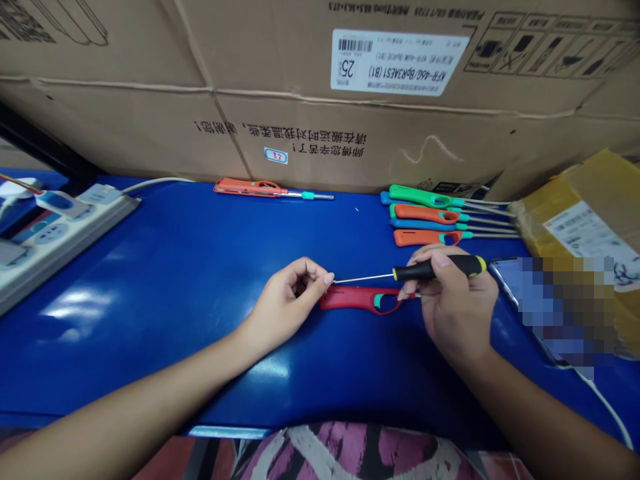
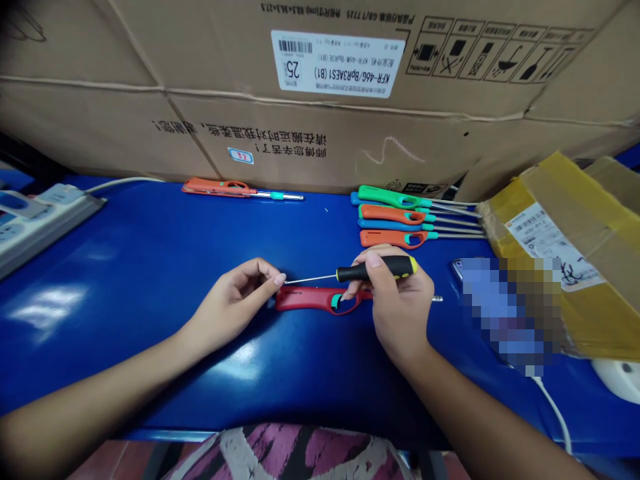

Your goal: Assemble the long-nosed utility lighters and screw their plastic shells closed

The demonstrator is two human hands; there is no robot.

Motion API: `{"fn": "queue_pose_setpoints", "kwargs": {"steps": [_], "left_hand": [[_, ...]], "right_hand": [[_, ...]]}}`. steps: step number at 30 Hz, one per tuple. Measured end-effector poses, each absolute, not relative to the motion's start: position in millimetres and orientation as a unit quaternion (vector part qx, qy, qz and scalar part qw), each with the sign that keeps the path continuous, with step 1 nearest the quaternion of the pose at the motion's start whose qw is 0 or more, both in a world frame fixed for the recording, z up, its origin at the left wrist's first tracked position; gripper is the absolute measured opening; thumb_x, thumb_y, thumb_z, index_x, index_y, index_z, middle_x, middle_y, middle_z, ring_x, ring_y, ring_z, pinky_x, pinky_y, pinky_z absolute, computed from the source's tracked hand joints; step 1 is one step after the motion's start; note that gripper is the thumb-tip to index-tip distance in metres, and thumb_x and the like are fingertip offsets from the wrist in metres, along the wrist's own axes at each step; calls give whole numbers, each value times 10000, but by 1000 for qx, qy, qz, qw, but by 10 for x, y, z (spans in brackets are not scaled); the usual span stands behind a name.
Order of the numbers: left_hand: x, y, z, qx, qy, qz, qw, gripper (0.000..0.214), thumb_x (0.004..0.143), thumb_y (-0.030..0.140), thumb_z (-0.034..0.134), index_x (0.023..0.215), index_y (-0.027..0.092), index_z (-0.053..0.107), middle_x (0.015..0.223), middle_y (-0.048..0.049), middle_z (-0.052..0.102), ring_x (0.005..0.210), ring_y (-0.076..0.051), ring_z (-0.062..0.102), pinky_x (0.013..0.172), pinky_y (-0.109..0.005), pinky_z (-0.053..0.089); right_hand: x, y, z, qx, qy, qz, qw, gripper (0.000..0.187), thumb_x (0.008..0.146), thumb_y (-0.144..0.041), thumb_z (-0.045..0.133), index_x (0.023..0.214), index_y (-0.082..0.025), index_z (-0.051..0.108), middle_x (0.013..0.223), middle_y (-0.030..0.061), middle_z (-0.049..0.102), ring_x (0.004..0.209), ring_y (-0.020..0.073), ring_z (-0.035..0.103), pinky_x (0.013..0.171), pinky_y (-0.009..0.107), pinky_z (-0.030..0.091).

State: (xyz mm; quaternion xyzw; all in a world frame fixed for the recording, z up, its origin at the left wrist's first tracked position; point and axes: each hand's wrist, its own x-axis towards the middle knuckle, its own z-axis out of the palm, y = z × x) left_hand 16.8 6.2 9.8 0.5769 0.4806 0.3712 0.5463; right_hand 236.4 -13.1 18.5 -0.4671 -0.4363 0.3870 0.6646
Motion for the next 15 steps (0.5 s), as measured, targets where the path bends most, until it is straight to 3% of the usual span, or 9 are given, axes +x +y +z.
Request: {"fn": "queue_pose_setpoints", "kwargs": {"steps": [15], "left_hand": [[161, 57, 90, 578, 489, 358, 546, 296, 875, 453, 669, 803, 173, 605, 721, 5, 590, 655, -129, 519, 632, -264, 400]], "right_hand": [[2373, -129, 174, -464, -464, 367, 660, 166, 881, -363, 701, 794, -223, 718, 784, -3, 646, 467, 120, 607, 427, 292, 537]]}}
